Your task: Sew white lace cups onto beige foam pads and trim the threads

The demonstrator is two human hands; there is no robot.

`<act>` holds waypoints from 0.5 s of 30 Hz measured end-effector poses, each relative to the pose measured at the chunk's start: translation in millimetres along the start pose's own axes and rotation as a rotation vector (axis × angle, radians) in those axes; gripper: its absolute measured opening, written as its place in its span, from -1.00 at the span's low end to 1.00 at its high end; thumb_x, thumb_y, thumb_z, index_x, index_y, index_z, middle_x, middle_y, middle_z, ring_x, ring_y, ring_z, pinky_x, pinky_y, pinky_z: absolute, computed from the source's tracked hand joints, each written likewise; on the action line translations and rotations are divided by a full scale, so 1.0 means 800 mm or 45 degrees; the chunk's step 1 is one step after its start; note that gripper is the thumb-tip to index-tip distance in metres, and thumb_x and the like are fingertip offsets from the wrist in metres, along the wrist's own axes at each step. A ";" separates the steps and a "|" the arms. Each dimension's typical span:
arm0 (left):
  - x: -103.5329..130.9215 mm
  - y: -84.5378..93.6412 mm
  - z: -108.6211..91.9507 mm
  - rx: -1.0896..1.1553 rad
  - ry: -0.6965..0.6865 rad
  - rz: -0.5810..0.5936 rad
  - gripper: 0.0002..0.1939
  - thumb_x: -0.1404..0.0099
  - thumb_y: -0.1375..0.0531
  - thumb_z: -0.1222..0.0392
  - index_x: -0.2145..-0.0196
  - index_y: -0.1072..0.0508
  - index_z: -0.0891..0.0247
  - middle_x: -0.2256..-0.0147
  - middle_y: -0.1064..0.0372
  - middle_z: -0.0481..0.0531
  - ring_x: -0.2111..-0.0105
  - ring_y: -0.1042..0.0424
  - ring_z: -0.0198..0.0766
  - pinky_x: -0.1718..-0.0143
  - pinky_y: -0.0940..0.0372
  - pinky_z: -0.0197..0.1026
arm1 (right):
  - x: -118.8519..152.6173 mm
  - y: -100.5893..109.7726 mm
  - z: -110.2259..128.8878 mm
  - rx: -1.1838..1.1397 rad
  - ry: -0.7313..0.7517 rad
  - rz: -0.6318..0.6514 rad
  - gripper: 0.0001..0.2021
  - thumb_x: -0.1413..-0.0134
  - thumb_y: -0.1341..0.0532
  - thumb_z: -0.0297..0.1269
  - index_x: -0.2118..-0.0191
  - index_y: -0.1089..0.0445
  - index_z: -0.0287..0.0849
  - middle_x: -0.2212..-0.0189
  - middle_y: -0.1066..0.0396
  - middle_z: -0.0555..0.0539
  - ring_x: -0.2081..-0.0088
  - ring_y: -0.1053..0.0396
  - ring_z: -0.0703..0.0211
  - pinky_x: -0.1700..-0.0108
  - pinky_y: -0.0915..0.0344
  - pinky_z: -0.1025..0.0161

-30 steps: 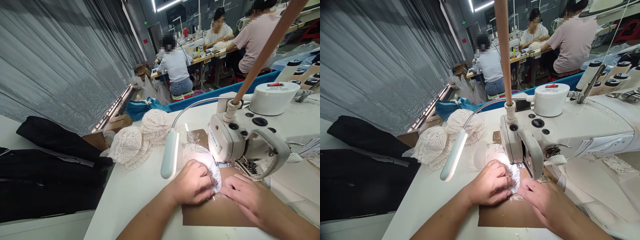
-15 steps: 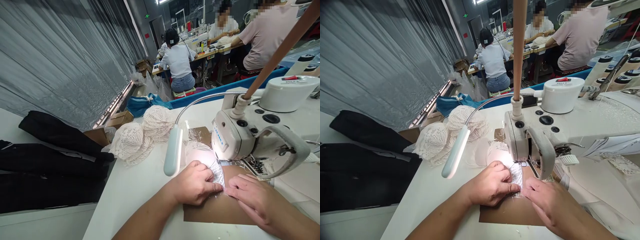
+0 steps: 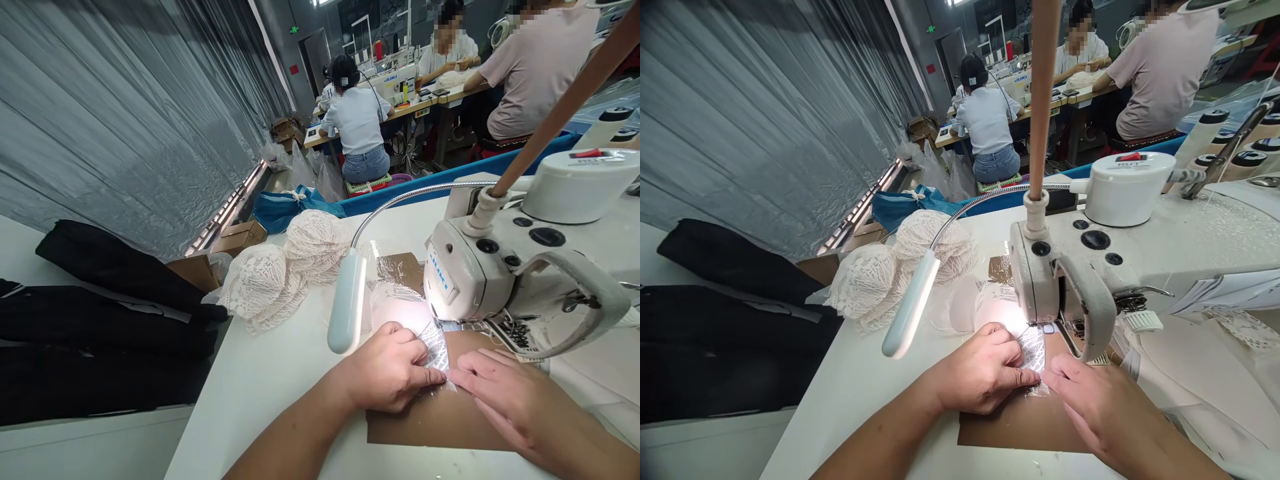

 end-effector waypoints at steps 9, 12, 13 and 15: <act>-0.011 0.003 0.003 -0.085 0.150 -0.101 -0.75 -0.45 -0.01 0.15 0.07 -0.40 0.29 0.14 -0.42 0.06 0.25 -0.30 -0.21 0.18 -0.19 -0.15 | 0.006 -0.014 -0.002 -0.014 -0.019 -0.060 -0.64 -0.09 0.03 -0.58 0.17 -0.41 -0.09 0.38 -0.36 -0.06 0.41 -0.29 0.14 0.37 -0.12 0.21; -0.014 -0.005 0.006 -0.155 0.173 -0.063 -0.78 -0.44 0.00 0.22 0.27 -0.41 0.30 0.25 -0.41 0.04 0.30 -0.30 -0.23 0.24 -0.17 -0.17 | 0.007 -0.016 -0.004 -0.014 -0.021 -0.060 -0.63 -0.05 0.03 -0.58 0.18 -0.41 -0.08 0.40 -0.35 -0.05 0.42 -0.29 0.12 0.41 -0.10 0.20; -0.014 -0.006 0.007 -0.171 0.177 -0.054 -0.78 -0.43 0.00 0.25 0.32 -0.39 0.30 0.28 -0.40 0.04 0.32 -0.30 -0.23 0.26 -0.17 -0.18 | 0.007 -0.016 -0.004 -0.007 -0.021 -0.067 -0.64 -0.04 0.03 -0.58 0.19 -0.41 -0.08 0.39 -0.36 -0.06 0.42 -0.30 0.13 0.41 -0.10 0.20; -0.014 -0.007 0.008 -0.187 0.177 -0.041 -0.78 -0.42 0.01 0.29 0.35 -0.38 0.29 0.30 -0.40 0.04 0.32 -0.31 -0.23 0.27 -0.16 -0.19 | 0.006 -0.014 -0.003 0.017 -0.015 -0.090 -0.64 -0.03 0.02 -0.58 0.20 -0.41 -0.09 0.38 -0.38 -0.07 0.42 -0.30 0.14 0.39 -0.13 0.22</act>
Point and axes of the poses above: each hand's wrist, its own x-axis away from the middle knuckle, its own y-axis out of the back of the hand, z = x × y, the point moved 7 cm from there along -x, towards the middle knuckle
